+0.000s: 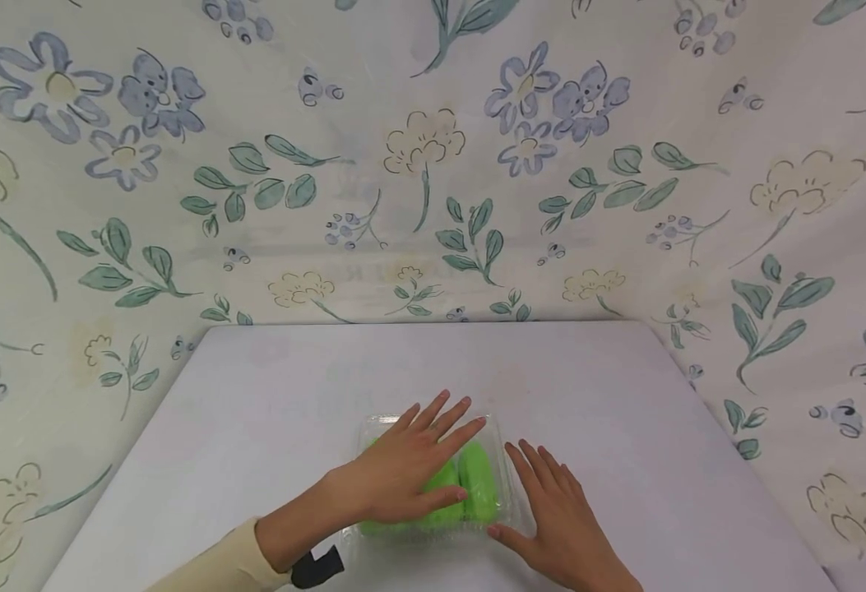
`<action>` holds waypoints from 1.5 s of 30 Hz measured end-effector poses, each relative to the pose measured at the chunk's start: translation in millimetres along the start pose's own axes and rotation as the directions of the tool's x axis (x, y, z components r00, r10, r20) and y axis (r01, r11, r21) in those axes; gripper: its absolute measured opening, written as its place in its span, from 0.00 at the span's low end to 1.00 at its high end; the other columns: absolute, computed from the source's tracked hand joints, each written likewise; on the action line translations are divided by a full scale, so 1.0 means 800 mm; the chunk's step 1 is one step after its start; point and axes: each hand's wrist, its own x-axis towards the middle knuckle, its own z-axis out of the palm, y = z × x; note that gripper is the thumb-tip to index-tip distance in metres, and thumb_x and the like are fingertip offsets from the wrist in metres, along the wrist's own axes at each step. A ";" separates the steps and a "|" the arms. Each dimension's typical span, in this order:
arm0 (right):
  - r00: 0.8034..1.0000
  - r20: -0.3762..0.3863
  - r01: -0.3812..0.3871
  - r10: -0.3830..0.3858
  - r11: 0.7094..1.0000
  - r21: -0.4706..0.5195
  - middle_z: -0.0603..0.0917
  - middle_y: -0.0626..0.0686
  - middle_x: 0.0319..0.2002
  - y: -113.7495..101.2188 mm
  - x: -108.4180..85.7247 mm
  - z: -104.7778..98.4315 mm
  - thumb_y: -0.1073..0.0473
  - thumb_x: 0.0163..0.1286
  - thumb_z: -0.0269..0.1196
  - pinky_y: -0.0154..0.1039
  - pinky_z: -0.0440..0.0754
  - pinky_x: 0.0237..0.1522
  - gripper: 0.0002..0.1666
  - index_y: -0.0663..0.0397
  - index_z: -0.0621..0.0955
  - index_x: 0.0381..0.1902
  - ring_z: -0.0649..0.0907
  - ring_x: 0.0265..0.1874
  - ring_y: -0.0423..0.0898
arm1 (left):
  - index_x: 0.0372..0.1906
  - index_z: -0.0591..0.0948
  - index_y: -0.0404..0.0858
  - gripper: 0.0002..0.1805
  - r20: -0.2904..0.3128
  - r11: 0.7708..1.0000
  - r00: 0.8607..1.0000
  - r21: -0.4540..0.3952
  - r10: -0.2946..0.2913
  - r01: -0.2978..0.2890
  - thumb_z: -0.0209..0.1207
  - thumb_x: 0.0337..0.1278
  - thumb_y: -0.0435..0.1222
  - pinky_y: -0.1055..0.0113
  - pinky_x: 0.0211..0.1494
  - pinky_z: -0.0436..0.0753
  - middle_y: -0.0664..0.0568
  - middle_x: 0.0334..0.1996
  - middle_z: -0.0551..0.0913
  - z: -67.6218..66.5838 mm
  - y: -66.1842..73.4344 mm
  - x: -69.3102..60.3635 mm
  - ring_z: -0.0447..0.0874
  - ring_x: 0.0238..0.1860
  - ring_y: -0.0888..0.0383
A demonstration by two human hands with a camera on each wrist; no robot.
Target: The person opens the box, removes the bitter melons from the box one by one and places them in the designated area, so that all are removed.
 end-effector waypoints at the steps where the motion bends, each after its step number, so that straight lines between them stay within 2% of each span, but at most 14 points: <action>1: 1.000 -0.003 0.001 -0.001 1.000 0.005 0.63 0.59 0.72 0.001 -0.001 0.001 0.32 0.55 0.70 0.67 0.64 0.60 0.60 0.51 0.58 0.76 0.65 0.68 0.64 | 0.80 0.45 0.52 0.46 0.013 1.000 1.000 -0.001 0.002 -0.002 0.46 0.66 0.64 0.42 0.72 0.54 0.50 0.78 0.42 0.003 0.001 0.003 0.30 0.77 0.48; 5: 1.000 -0.009 0.008 -0.008 0.999 0.036 0.63 0.58 0.72 0.003 -0.005 0.003 0.33 0.57 0.70 0.67 0.68 0.58 0.60 0.52 0.56 0.77 0.66 0.67 0.64 | 0.80 0.44 0.53 0.47 0.059 1.000 0.998 0.010 0.004 -0.004 0.47 0.64 0.65 0.43 0.73 0.53 0.50 0.78 0.42 0.014 0.006 0.012 0.30 0.77 0.49; 8: 1.000 -0.002 0.006 -0.006 0.999 0.051 0.65 0.60 0.71 0.004 -0.007 0.005 0.34 0.58 0.69 0.67 0.70 0.56 0.59 0.56 0.57 0.76 0.68 0.66 0.64 | 0.80 0.46 0.53 0.47 0.091 1.000 0.996 0.027 0.009 -0.012 0.48 0.63 0.66 0.43 0.73 0.53 0.49 0.78 0.44 0.020 0.010 0.016 0.32 0.77 0.48; 14: 0.999 0.037 -0.028 0.024 0.994 0.106 0.70 0.65 0.66 0.002 -0.010 0.010 0.33 0.61 0.66 0.67 0.73 0.53 0.54 0.65 0.64 0.72 0.72 0.62 0.66 | 0.79 0.52 0.52 0.48 0.114 0.997 0.993 0.082 0.002 -0.012 0.50 0.59 0.69 0.41 0.71 0.55 0.48 0.78 0.48 0.032 0.018 0.023 0.38 0.77 0.45; 19: 0.994 0.097 -0.062 0.044 0.980 0.191 0.71 0.65 0.65 0.003 -0.013 0.017 0.35 0.64 0.64 0.67 0.74 0.52 0.51 0.66 0.65 0.71 0.73 0.61 0.66 | 0.79 0.53 0.52 0.51 0.125 0.992 0.992 0.128 -0.009 -0.007 0.44 0.55 0.74 0.39 0.69 0.60 0.46 0.77 0.51 0.046 0.021 0.025 0.45 0.76 0.41; 22: 0.992 0.120 -0.074 0.045 0.965 0.250 0.71 0.65 0.65 0.005 -0.015 0.023 0.37 0.66 0.64 0.67 0.74 0.53 0.49 0.65 0.64 0.72 0.73 0.61 0.65 | 0.79 0.52 0.51 0.52 0.124 0.987 0.992 0.163 -0.015 -0.005 0.42 0.54 0.75 0.37 0.67 0.61 0.45 0.77 0.52 0.051 0.022 0.026 0.47 0.75 0.40; 29: 0.977 0.205 -0.134 0.054 0.907 0.399 0.63 0.70 0.70 0.008 -0.017 0.031 0.41 0.70 0.61 0.69 0.67 0.58 0.51 0.70 0.55 0.74 0.66 0.66 0.69 | 0.79 0.52 0.50 0.52 0.093 0.968 0.996 0.249 -0.001 -0.022 0.43 0.55 0.74 0.35 0.64 0.65 0.44 0.76 0.55 0.056 0.026 0.027 0.52 0.73 0.38; 34: 0.967 0.247 -0.168 0.061 0.881 0.441 0.58 0.73 0.70 0.009 -0.018 0.033 0.43 0.72 0.60 0.70 0.64 0.59 0.51 0.73 0.52 0.74 0.63 0.67 0.71 | 0.78 0.53 0.49 0.54 0.079 0.964 0.997 0.265 0.017 -0.037 0.40 0.53 0.76 0.35 0.63 0.66 0.43 0.75 0.56 0.058 0.027 0.029 0.53 0.73 0.37; 45: 0.961 0.265 -0.200 0.076 0.853 0.482 0.56 0.70 0.72 0.003 -0.018 0.031 0.45 0.72 0.59 0.68 0.62 0.61 0.50 0.72 0.51 0.75 0.61 0.68 0.69 | 0.78 0.54 0.49 0.52 0.076 0.948 0.997 0.314 0.032 -0.054 0.44 0.55 0.74 0.37 0.62 0.69 0.44 0.74 0.58 0.064 0.026 0.031 0.56 0.72 0.38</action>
